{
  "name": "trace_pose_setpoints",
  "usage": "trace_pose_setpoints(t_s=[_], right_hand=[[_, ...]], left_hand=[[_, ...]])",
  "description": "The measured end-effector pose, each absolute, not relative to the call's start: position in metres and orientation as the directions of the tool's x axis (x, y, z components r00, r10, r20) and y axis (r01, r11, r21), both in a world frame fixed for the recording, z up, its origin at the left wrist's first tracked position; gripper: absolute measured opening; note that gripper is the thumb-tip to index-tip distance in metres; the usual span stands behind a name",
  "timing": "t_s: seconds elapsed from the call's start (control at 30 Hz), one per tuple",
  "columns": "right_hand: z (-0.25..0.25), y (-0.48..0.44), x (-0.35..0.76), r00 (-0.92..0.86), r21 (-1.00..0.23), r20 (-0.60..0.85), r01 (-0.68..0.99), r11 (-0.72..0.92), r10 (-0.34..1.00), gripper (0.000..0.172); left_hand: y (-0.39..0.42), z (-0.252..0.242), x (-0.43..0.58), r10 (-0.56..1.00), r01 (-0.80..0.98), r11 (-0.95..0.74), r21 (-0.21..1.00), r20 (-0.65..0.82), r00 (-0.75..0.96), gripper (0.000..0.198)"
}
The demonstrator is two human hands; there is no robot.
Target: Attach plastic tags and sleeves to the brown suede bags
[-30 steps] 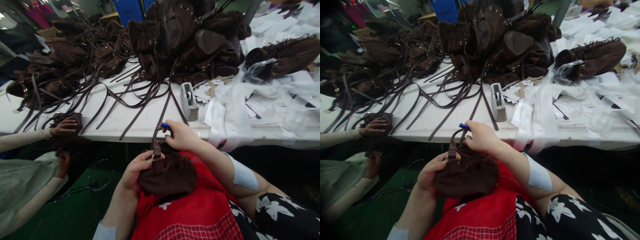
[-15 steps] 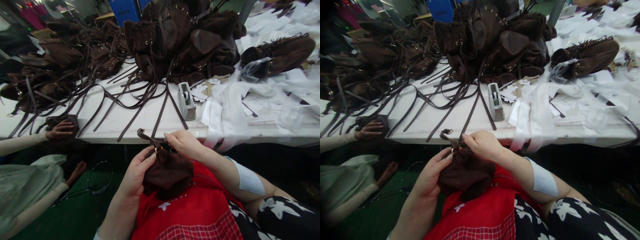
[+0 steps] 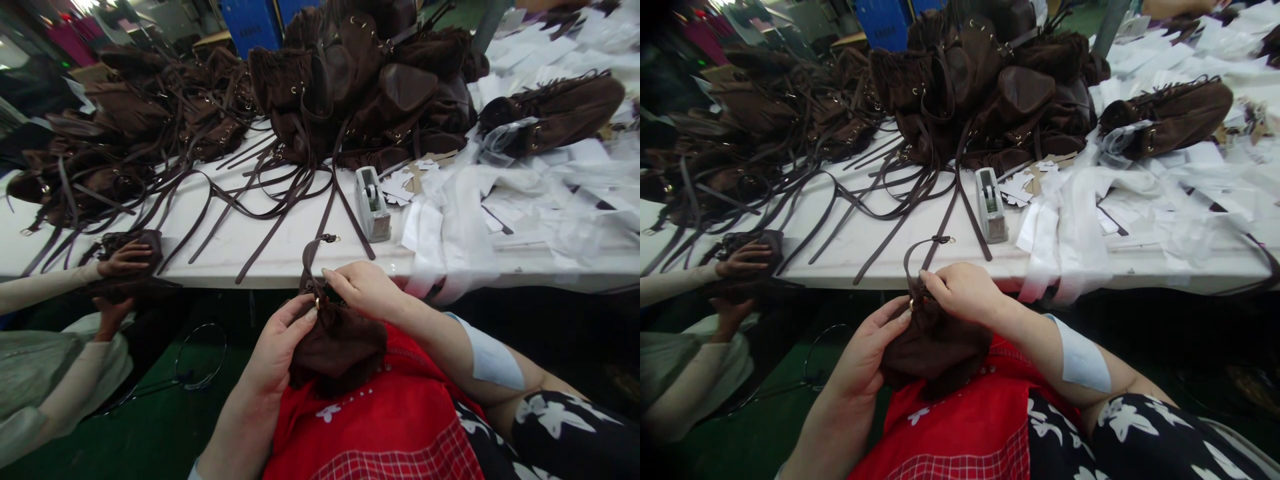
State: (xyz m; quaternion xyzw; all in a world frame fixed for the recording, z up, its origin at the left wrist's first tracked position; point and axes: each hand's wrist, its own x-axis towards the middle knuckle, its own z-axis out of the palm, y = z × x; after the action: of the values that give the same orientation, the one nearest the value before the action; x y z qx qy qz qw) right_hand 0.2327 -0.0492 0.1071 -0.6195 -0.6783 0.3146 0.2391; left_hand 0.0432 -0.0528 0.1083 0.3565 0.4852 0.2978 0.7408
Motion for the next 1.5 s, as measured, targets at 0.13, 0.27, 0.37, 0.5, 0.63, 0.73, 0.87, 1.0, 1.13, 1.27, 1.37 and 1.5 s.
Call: trace_pose_setpoints(t_s=[0.13, 0.27, 0.37, 0.5, 0.63, 0.73, 0.87, 1.0, 1.13, 1.27, 1.37, 1.5], right_hand=[[0.1065, -0.0502, 0.2334, -0.096, -0.691, -0.092, 0.723, 0.006, 0.991, 0.055], [0.1069, -0.0503, 0.2328, -0.084, -0.67, -0.095, 0.742, -0.001, 0.992, 0.052], [0.1082, -0.0505, 0.2327, -0.1, -0.672, -0.072, 0.74, 0.026, 0.992, 0.055], [0.1085, -0.051, 0.2324, -0.101, -0.664, -0.047, 0.746, 0.044, 0.994, 0.057], [0.1081, -0.0507, 0.2317, -0.096, -0.653, -0.073, 0.757, 0.025, 0.993, 0.053], [0.1083, -0.0501, 0.2311, -0.102, -0.652, -0.065, 0.757, 0.035, 0.993, 0.052], [0.1081, -0.0495, 0.2307, -0.102, -0.644, -0.077, 0.765, 0.029, 0.992, 0.052], [0.1077, -0.0495, 0.2311, -0.112, -0.639, -0.079, 0.769, 0.036, 0.991, 0.053], [0.1083, -0.0496, 0.2325, -0.131, -0.64, -0.054, 0.766, 0.066, 0.99, 0.057], [0.1074, -0.0492, 0.2331, -0.129, -0.642, -0.055, 0.764, 0.064, 0.99, 0.057], [0.1052, -0.0483, 0.2326, -0.113, -0.638, -0.068, 0.769, 0.044, 0.991, 0.056], [0.1023, -0.0471, 0.2319, -0.099, -0.632, -0.072, 0.774, 0.032, 0.992, 0.054]], left_hand=[[-0.0536, 0.1087, 0.0425, 0.785, -0.103, 0.571, 0.815, -0.505, 0.357, 0.037], [-0.0542, 0.1085, 0.0423, 0.778, -0.107, 0.577, 0.81, -0.505, 0.374, 0.036], [-0.0542, 0.1093, 0.0432, 0.78, -0.105, 0.574, 0.812, -0.503, 0.373, 0.035], [-0.0544, 0.1111, 0.0435, 0.784, -0.105, 0.574, 0.812, -0.507, 0.359, 0.036], [-0.0544, 0.1116, 0.043, 0.778, -0.108, 0.579, 0.808, -0.509, 0.368, 0.037], [-0.0538, 0.1113, 0.0425, 0.776, -0.102, 0.577, 0.81, -0.505, 0.379, 0.037], [-0.053, 0.1119, 0.0427, 0.777, -0.096, 0.573, 0.814, -0.502, 0.38, 0.035], [-0.0526, 0.113, 0.0431, 0.776, -0.098, 0.575, 0.812, -0.504, 0.378, 0.036], [-0.0522, 0.1118, 0.0423, 0.774, -0.102, 0.582, 0.807, -0.511, 0.374, 0.036], [-0.0518, 0.1098, 0.0416, 0.775, -0.108, 0.582, 0.806, -0.51, 0.373, 0.035], [-0.0516, 0.1095, 0.0419, 0.776, -0.102, 0.577, 0.811, -0.505, 0.378, 0.036], [-0.0512, 0.1102, 0.0424, 0.768, -0.109, 0.587, 0.802, -0.509, 0.387, 0.037]])
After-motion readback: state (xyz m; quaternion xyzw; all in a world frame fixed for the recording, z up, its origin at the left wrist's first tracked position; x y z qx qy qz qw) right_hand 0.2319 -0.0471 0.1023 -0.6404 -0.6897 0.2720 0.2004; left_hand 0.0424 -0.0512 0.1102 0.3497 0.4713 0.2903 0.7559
